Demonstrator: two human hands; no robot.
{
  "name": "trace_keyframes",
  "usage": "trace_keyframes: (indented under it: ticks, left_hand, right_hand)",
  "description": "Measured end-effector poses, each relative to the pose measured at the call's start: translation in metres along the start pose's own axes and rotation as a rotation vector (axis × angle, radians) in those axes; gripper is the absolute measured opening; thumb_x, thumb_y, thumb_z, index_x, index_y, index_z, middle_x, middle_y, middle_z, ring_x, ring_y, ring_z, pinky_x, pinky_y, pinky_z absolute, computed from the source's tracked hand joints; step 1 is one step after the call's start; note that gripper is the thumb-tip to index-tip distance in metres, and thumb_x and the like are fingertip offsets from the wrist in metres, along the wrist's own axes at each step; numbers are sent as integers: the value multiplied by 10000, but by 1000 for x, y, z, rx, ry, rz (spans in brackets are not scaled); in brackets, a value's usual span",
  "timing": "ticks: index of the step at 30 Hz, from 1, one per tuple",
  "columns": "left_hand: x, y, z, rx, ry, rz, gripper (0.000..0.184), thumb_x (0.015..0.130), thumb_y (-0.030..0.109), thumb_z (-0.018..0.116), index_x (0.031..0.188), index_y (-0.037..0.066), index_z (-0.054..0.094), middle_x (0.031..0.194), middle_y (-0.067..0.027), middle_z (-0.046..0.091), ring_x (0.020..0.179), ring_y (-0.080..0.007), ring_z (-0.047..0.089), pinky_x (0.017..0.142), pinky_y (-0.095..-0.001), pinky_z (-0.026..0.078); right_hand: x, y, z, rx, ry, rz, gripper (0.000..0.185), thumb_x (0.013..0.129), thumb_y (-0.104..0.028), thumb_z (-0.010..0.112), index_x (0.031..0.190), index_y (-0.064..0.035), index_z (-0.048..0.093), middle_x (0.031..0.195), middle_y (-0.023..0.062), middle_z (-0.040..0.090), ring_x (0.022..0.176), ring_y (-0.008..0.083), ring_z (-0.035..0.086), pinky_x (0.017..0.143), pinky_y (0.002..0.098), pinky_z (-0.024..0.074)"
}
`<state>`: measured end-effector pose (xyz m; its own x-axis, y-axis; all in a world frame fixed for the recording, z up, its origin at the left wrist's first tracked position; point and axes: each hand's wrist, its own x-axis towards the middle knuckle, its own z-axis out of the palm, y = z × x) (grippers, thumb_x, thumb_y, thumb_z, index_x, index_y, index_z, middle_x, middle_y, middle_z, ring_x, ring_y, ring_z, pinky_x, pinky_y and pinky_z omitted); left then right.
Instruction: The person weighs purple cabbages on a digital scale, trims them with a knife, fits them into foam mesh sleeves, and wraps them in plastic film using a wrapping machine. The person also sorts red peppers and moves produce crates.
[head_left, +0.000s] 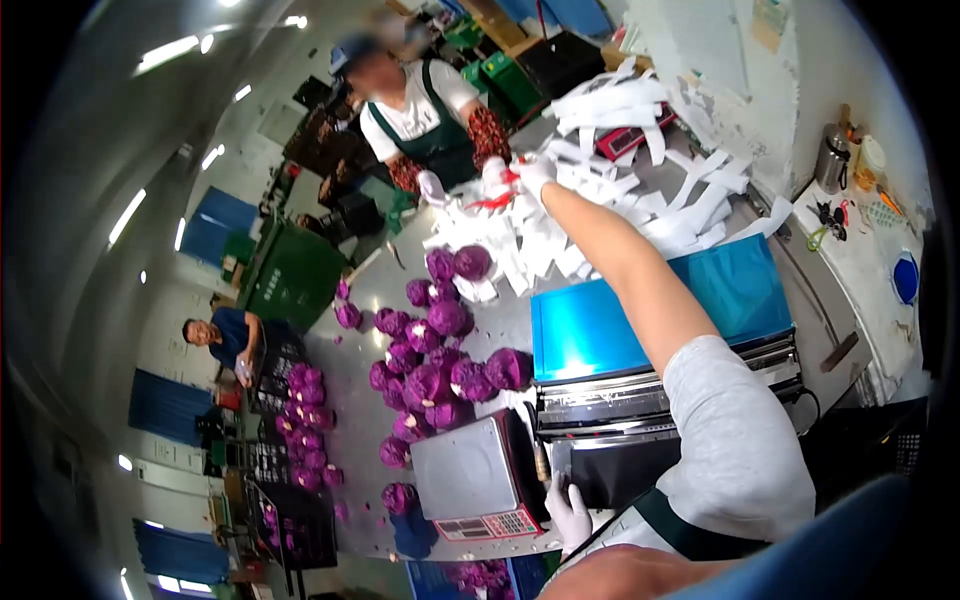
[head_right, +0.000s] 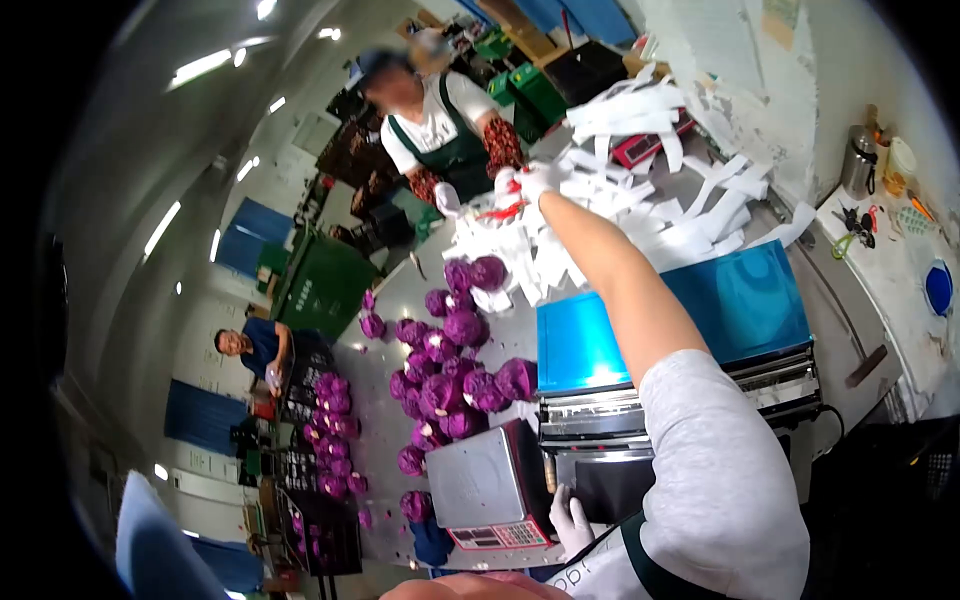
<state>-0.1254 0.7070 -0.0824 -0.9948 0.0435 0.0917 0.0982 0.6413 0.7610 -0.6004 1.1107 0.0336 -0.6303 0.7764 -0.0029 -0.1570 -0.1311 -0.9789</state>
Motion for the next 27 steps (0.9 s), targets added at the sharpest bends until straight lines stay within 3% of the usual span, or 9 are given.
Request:
trace_keyframes:
  ticks: [2,7,11,12,14,16,18,23,27]
  left_hand:
    - [3,-8,5,130,38,100,408,971,225,530,1309,-2,499,1199,-180,587,1111,-364,529,976,-441,387]
    - [5,-17,15,123,79,110,410,989,289,469,1294,18,514,1201,-179,580,1115,-349,500,979,-436,347]
    - [7,-15,17,250,62,183,390,958,228,499,1289,24,519,1222,-179,559,1111,-346,491,969,-446,347]
    - [7,-18,17,240,64,189,386,949,217,505,1284,26,523,1222,-178,555,1112,-345,488,967,-447,348]
    - [7,-25,20,216,68,205,379,933,194,517,1275,31,532,1223,-176,548,1114,-344,484,962,-449,349]
    - [8,-22,18,207,69,205,362,927,182,524,1258,38,545,1205,-174,552,1101,-346,485,957,-445,351]
    - [7,-21,19,219,78,199,359,923,175,527,1256,42,548,1206,-172,552,1099,-343,484,957,-444,350]
    - [6,-22,20,230,92,198,350,909,169,546,1237,47,559,1204,-167,551,1099,-334,480,960,-445,345]
    - [5,-23,20,215,91,193,354,898,169,564,1233,55,562,1192,-161,555,1099,-342,481,963,-451,343]
  right_hand:
    - [12,10,16,110,-78,56,92,781,-108,757,802,-76,673,735,38,672,629,155,618,563,320,512]
    - [38,33,50,115,-203,29,107,815,-78,746,811,-67,640,685,39,618,501,109,561,418,255,451]
    - [43,54,62,-38,-359,-185,183,815,-22,713,994,-62,708,892,47,707,712,121,648,640,306,542]
    - [32,43,53,-84,-407,-223,173,827,-31,696,987,-93,713,910,44,706,689,129,644,606,326,540]
    - [40,37,52,-286,-515,-118,207,839,-55,684,1028,-137,703,906,47,703,688,143,651,585,342,541]
    - [33,22,46,-398,-492,-67,142,765,-128,729,903,-144,699,842,20,682,727,142,630,679,294,528]
    - [24,2,35,-475,-467,-77,186,833,-264,663,974,-151,705,920,61,706,665,185,662,454,282,502]
    - [36,-5,33,-543,-387,-149,377,855,-381,622,1153,-158,688,1056,85,707,810,236,696,639,338,561]
    - [52,-51,15,-874,-472,-417,518,894,-534,497,1188,-144,672,1166,147,657,1059,308,632,947,398,475]
